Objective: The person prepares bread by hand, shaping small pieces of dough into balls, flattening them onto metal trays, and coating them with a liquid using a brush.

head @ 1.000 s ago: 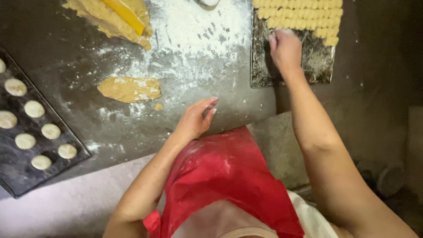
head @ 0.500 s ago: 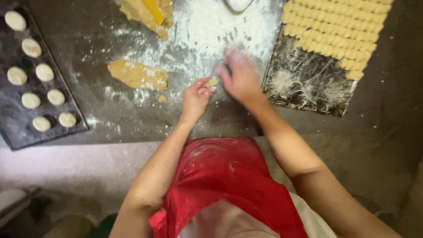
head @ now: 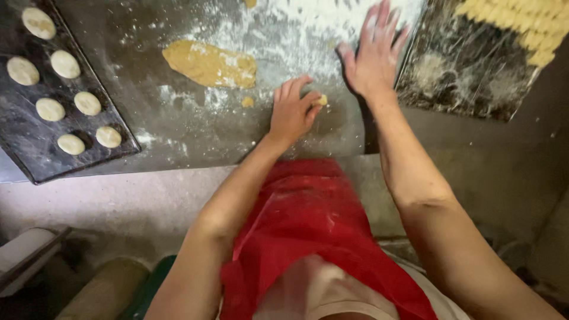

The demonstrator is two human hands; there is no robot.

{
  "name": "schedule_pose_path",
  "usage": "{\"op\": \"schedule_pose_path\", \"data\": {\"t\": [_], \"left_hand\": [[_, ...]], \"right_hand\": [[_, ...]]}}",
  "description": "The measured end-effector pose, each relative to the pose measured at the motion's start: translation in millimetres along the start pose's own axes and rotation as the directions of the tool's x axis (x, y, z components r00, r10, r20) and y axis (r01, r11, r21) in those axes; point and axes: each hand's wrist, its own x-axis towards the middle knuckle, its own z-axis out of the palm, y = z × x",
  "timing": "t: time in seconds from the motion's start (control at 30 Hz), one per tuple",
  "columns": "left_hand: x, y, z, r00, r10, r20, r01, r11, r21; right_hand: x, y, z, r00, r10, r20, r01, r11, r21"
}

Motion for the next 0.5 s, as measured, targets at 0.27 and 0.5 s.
{"op": "schedule_pose_path", "data": {"t": [0.27,0.5], "left_hand": [[-40.8,-48.8,-58.8,0.993,-0.041,0.114,0.041,0.999,0.002],[-62.3,-68.2,-93.8,0.996,-0.022,0.09,0.032,0.993,-0.113]], "right_hand": [[-18.8,-95.0,31.8,0.995,-0.081,-0.058,0.079,0.996,-0.036],[-1.5,-81.4,53.8,0.967,-0.25,0.048,0.245,0.965,0.089]]}}
